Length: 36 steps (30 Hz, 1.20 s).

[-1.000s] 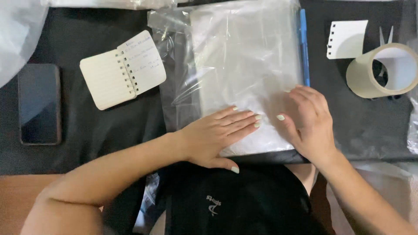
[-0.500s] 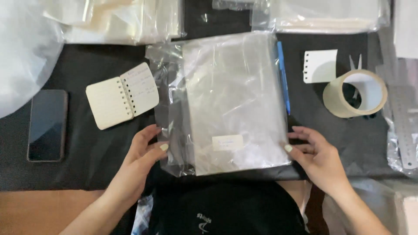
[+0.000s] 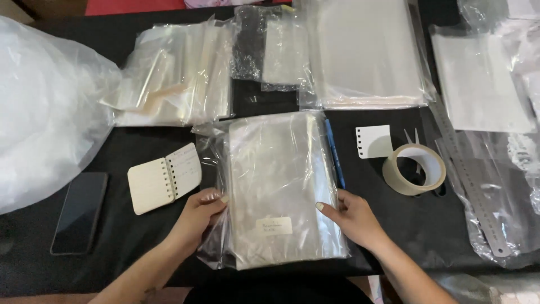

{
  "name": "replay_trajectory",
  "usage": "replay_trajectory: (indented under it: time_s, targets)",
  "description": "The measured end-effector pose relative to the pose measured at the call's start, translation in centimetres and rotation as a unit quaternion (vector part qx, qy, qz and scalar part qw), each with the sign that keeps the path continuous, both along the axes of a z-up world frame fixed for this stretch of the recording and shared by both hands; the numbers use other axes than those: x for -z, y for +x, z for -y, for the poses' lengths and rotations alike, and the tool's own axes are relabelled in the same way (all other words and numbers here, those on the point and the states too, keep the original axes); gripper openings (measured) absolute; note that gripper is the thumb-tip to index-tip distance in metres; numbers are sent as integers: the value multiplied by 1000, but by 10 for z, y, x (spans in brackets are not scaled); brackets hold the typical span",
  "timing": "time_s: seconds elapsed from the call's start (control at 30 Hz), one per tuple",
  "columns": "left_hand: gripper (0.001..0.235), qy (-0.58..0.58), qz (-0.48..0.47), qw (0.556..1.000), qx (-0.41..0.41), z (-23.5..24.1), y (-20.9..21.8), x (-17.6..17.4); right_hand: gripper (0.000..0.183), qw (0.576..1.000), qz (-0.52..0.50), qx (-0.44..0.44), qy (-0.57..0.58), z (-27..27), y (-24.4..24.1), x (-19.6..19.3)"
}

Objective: The person labels plastic packages by writing on a small note, cutting strips of tape with scissors, and adhering the labels onto the plastic bags.

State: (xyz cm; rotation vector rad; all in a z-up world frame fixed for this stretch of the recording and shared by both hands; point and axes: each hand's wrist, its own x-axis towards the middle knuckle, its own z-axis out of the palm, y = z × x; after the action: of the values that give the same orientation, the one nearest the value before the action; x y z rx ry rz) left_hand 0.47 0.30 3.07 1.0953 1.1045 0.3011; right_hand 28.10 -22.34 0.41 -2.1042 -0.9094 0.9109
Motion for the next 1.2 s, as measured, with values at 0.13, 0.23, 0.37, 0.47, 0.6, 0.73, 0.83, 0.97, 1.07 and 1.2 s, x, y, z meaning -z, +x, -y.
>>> replay_trajectory:
  time_s: [0.13, 0.23, 0.37, 0.47, 0.6, 0.73, 0.83, 0.97, 1.07, 1.2]
  targets:
    - [26, -60, 56, 996, -28, 11, 3, -23, 23, 994, -86, 54, 52, 1, -10, 15]
    - [12, -84, 62, 993, -53, 16, 3, -30, 14, 989, -81, 59, 105, 8, -21, 0]
    - [44, -82, 158, 984, -13, 20, 33, -84, 15, 969, -84, 11, 231, 28, -5, -57]
    - [56, -17, 254, 962, 98, 6, 70, -120, 26, 974, -57, 21, 219, 31, 36, -117]
    - [45, 194, 205, 936, 209, -37, 163, -159, 23, 955, -82, 193, 211, -11, 102, -188]
    - [21, 209, 320, 904, 191, -96, 279, -158, 5, 961, -20, 252, 113, -69, 206, -196]
    - [13, 184, 304, 925, 136, -141, 362, -129, 35, 957, 29, 270, 98, -103, 284, -167]
    - [37, 109, 179, 975, 80, -166, 415, -83, 78, 963, 4, 256, 85, -135, 344, -125]
    - [33, 151, 131, 978, 67, -188, 436, 1, 31, 963, -13, 224, 148, -144, 396, -26]
    - [14, 210, 27, 973, 87, -190, 426, 20, 33, 962, 32, 242, 122, -140, 416, 10]
